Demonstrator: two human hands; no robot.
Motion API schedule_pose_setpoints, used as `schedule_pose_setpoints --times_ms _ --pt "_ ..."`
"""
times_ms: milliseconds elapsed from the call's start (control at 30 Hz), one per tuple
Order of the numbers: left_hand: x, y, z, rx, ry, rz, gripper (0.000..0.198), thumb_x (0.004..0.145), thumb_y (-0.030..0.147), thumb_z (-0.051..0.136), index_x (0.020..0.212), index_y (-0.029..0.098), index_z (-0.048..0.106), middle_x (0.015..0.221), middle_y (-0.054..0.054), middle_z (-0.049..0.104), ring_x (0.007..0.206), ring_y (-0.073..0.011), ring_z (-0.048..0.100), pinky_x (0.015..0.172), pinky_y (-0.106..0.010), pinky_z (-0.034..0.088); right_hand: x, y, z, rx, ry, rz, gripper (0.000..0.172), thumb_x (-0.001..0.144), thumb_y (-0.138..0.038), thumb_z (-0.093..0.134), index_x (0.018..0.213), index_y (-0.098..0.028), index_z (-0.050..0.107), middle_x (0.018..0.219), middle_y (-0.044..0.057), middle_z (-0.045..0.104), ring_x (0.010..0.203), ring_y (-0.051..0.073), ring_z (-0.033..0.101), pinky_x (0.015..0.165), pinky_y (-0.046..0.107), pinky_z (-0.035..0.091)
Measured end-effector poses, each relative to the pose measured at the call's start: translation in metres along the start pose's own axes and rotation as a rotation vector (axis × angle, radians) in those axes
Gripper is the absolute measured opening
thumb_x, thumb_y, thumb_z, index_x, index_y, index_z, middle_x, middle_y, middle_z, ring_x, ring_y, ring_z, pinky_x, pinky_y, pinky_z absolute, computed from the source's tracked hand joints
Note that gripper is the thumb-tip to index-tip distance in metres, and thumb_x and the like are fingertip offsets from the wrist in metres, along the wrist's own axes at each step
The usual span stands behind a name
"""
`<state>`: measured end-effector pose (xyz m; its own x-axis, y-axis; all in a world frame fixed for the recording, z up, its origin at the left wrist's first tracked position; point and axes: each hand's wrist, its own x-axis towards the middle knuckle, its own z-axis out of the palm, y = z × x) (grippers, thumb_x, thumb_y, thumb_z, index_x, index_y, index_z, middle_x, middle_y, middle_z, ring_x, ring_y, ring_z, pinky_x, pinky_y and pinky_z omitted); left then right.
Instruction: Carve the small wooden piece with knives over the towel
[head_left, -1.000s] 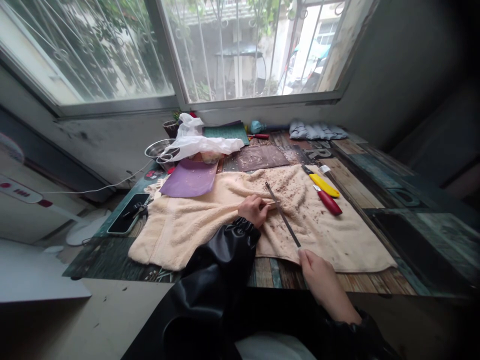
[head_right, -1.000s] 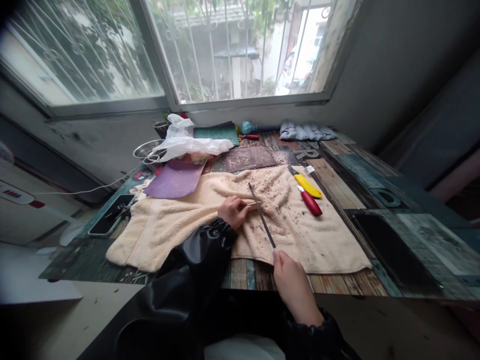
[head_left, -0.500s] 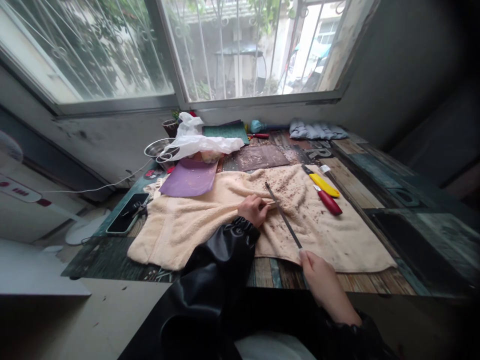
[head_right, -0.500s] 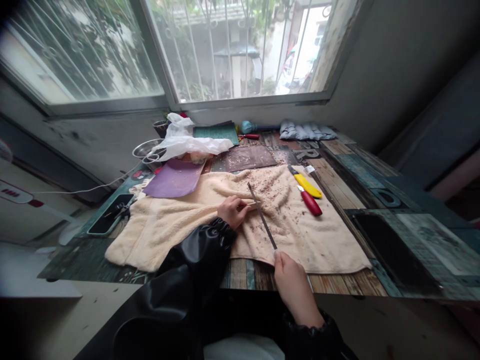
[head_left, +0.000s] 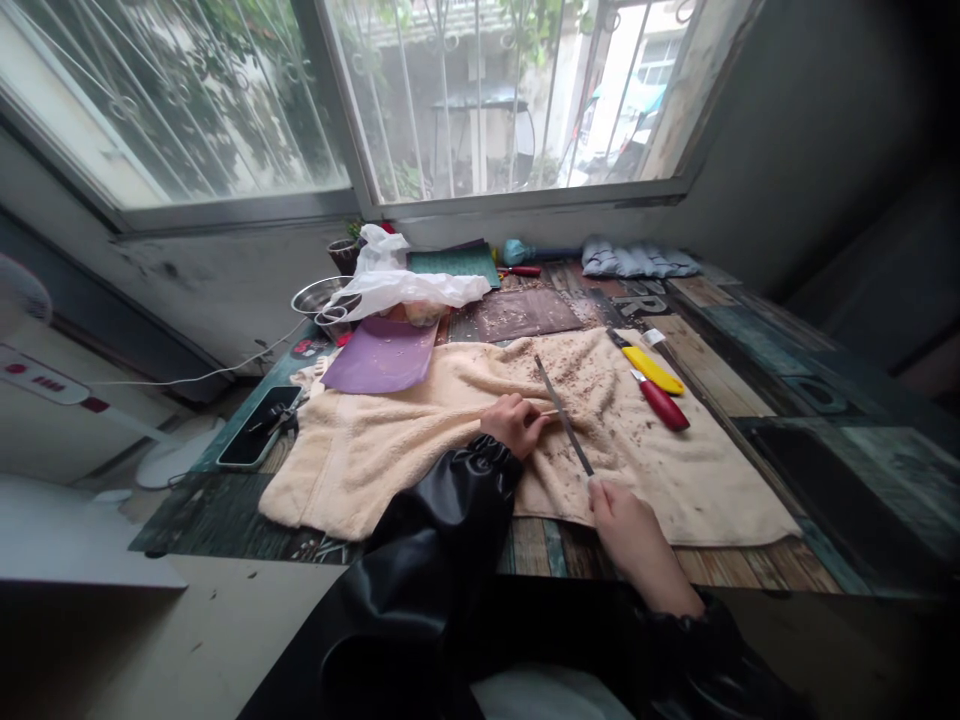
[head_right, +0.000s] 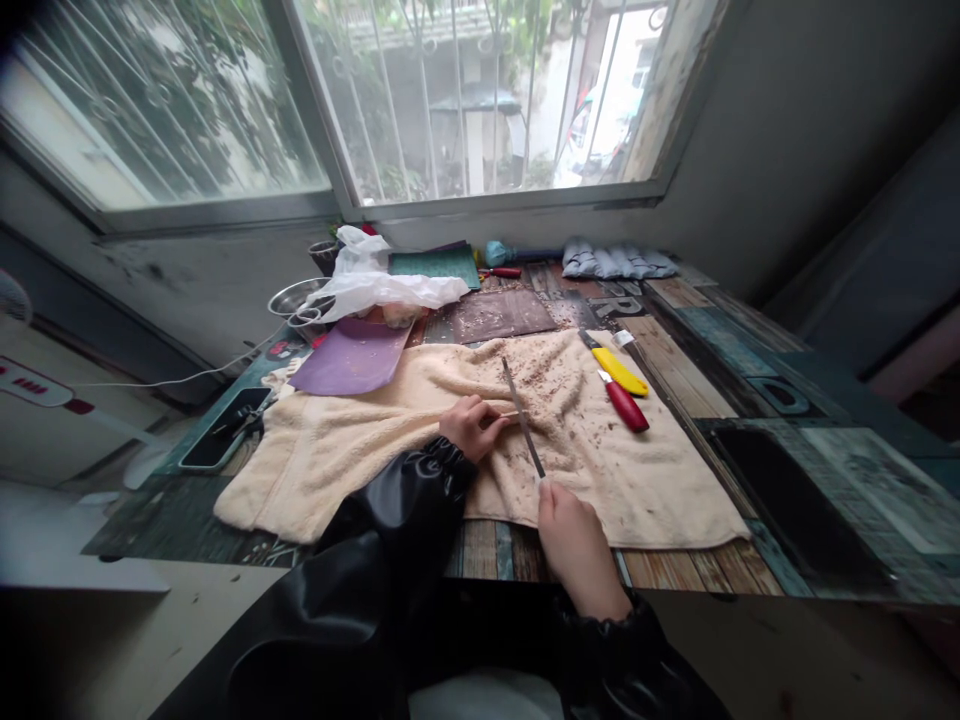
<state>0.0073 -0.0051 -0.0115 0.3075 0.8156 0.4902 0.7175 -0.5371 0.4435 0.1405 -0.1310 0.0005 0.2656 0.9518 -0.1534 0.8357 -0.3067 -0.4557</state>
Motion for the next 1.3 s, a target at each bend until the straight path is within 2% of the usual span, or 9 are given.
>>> schedule_pose_setpoints --times_ms 167,300,433,600,833,1067,1300 --pt "0.000 0.000 0.000 -0.001 -0.003 0.020 0.022 0.071 0.041 0.054 0.065 0.020 0.057 0.070 -0.001 0.055 0.072 -0.0130 0.050 0.063 -0.025 0.039 0.025 -0.009 -0.006 -0.036 -0.015 -0.012 0.038 0.083 -0.032 0.025 0.071 -0.017 0.058 0.067 0.006 0.061 0.061 0.014 0.051 0.055 0.023 0.028" --pt "0.002 -0.002 0.000 0.026 0.000 -0.022 0.018 0.072 0.037 0.054 0.068 0.019 0.057 0.073 -0.002 0.055 0.074 -0.0135 0.050 0.064 -0.025 0.039 0.044 -0.017 -0.006 -0.056 0.002 -0.016 0.040 0.083 -0.032 0.025 0.075 -0.014 0.060 0.068 0.008 0.061 0.061 0.014 0.050 0.055 0.023 0.029" --pt "0.003 -0.003 0.000 0.037 0.005 -0.050 0.015 0.074 0.034 0.052 0.070 0.019 0.056 0.076 -0.002 0.055 0.076 -0.0139 0.050 0.065 -0.026 0.040 0.050 -0.022 -0.006 -0.081 -0.005 -0.036 0.043 0.084 -0.033 0.024 0.076 -0.014 0.062 0.068 0.009 0.061 0.060 0.014 0.051 0.054 0.023 0.029" --pt "-0.003 0.003 0.001 0.036 -0.016 0.048 0.015 0.071 0.035 0.055 0.066 0.020 0.056 0.073 -0.001 0.056 0.074 -0.0140 0.050 0.065 -0.026 0.040 0.055 -0.024 -0.003 -0.139 0.044 -0.022 0.043 0.084 -0.033 0.023 0.080 -0.015 0.061 0.074 0.011 0.063 0.065 0.016 0.054 0.055 0.024 0.030" --pt "-0.004 0.004 0.002 0.043 -0.016 0.052 0.017 0.072 0.037 0.053 0.068 0.021 0.056 0.073 -0.001 0.055 0.073 -0.0135 0.050 0.062 -0.026 0.039 0.074 -0.031 0.000 -0.112 0.056 -0.055 0.043 0.084 -0.031 0.023 0.081 -0.013 0.062 0.078 0.012 0.064 0.071 0.016 0.055 0.059 0.024 0.033" --pt "-0.003 0.004 0.002 0.045 -0.003 0.023 0.017 0.072 0.037 0.053 0.068 0.021 0.056 0.073 0.000 0.055 0.073 -0.0136 0.049 0.063 -0.026 0.039 0.071 -0.032 0.001 -0.114 0.065 -0.038 0.043 0.084 -0.031 0.023 0.083 -0.013 0.062 0.077 0.012 0.063 0.070 0.016 0.055 0.058 0.024 0.031" --pt "0.001 0.006 -0.001 0.063 -0.003 -0.076 0.014 0.073 0.033 0.054 0.069 0.021 0.057 0.075 0.000 0.055 0.075 -0.0135 0.049 0.066 -0.026 0.038 0.045 -0.021 -0.006 -0.101 -0.001 -0.029 0.042 0.084 -0.034 0.022 0.075 -0.015 0.059 0.073 0.010 0.063 0.065 0.015 0.053 0.054 0.023 0.029"
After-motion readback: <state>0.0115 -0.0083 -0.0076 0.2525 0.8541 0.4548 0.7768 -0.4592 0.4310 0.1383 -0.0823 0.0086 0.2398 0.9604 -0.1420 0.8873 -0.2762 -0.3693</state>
